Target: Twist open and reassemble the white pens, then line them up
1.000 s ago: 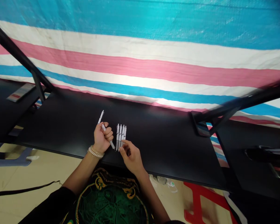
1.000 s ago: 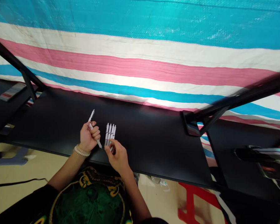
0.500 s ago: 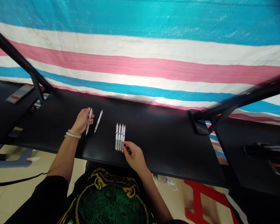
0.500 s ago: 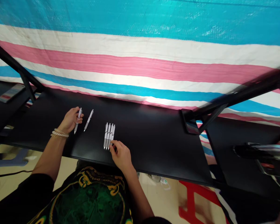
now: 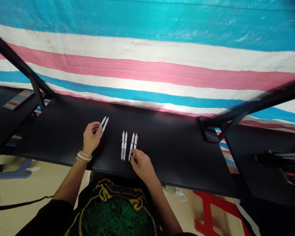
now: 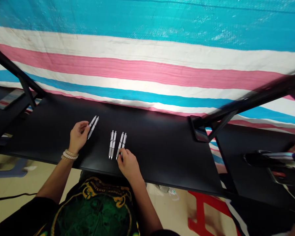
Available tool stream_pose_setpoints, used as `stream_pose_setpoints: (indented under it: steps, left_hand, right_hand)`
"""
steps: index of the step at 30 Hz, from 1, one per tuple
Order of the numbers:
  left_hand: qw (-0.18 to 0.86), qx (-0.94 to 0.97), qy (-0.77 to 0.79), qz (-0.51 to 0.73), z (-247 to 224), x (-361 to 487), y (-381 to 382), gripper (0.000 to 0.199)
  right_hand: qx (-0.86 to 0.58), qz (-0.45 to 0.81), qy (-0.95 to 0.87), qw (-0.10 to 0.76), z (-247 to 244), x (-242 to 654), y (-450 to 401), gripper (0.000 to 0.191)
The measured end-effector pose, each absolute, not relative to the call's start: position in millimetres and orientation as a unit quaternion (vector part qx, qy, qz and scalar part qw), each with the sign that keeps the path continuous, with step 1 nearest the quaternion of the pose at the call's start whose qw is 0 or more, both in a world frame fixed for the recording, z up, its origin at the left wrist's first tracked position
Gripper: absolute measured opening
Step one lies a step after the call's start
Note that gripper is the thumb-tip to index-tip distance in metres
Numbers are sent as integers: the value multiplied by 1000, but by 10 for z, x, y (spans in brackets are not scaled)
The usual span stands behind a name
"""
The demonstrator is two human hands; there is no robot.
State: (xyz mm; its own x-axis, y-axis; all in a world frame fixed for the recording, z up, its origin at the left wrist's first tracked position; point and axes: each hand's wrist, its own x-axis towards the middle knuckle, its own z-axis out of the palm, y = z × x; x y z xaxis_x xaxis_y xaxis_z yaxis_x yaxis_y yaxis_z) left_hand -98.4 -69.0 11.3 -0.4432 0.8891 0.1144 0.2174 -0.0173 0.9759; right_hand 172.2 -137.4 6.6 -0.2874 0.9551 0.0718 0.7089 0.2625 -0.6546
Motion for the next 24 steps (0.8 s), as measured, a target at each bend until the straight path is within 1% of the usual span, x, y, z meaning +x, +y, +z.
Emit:
stream_pose_setpoints:
  steps: [1, 3, 5, 7, 9, 11, 15, 17, 18, 20, 24]
  left_hand:
    - [312, 433, 622, 574, 145, -887, -758, 25]
    - [396, 423, 576, 577, 202, -669, -875, 23]
    - [506, 368, 525, 578, 242, -449, -954, 30]
    - [596, 312, 484, 559, 263, -261, -993, 39]
    - [649, 293, 451, 538, 271, -129, -1003, 39]
    - [671, 278, 422, 542, 274, -55, -1000, 34]
    - [674, 226, 379, 592, 274, -23, -994, 27]
    - [679, 213, 375, 594, 265, -32, -998, 26]
    - [682, 210, 378, 590, 256, -37, -1000, 27]
    - [686, 206, 390, 579, 229, -43, -1006, 27]
    - [686, 179, 394, 584, 149, -23, -1008, 25]
  right_hand:
    - [-550, 270, -746, 262, 61, 1729, -1369, 13]
    - [-554, 288, -712, 320, 72, 1732, -1376, 11]
    - [-539, 313, -696, 356, 122, 1721, -1399, 9]
    - [-503, 344, -707, 359, 206, 1697, -1429, 9]
    - [-465, 373, -724, 346, 290, 1662, -1455, 8]
    - [-461, 395, -713, 351, 334, 1624, -1474, 9]
    - [-501, 478, -604, 395, 261, 1553, -1504, 24]
    - [-511, 506, -558, 413, 188, 1519, -1526, 30]
    - [-520, 501, -545, 425, 156, 1504, -1539, 32]
    - [-548, 453, -541, 449, 117, 1486, -1563, 33]
    - [-556, 311, -590, 497, 134, 1515, -1561, 24]
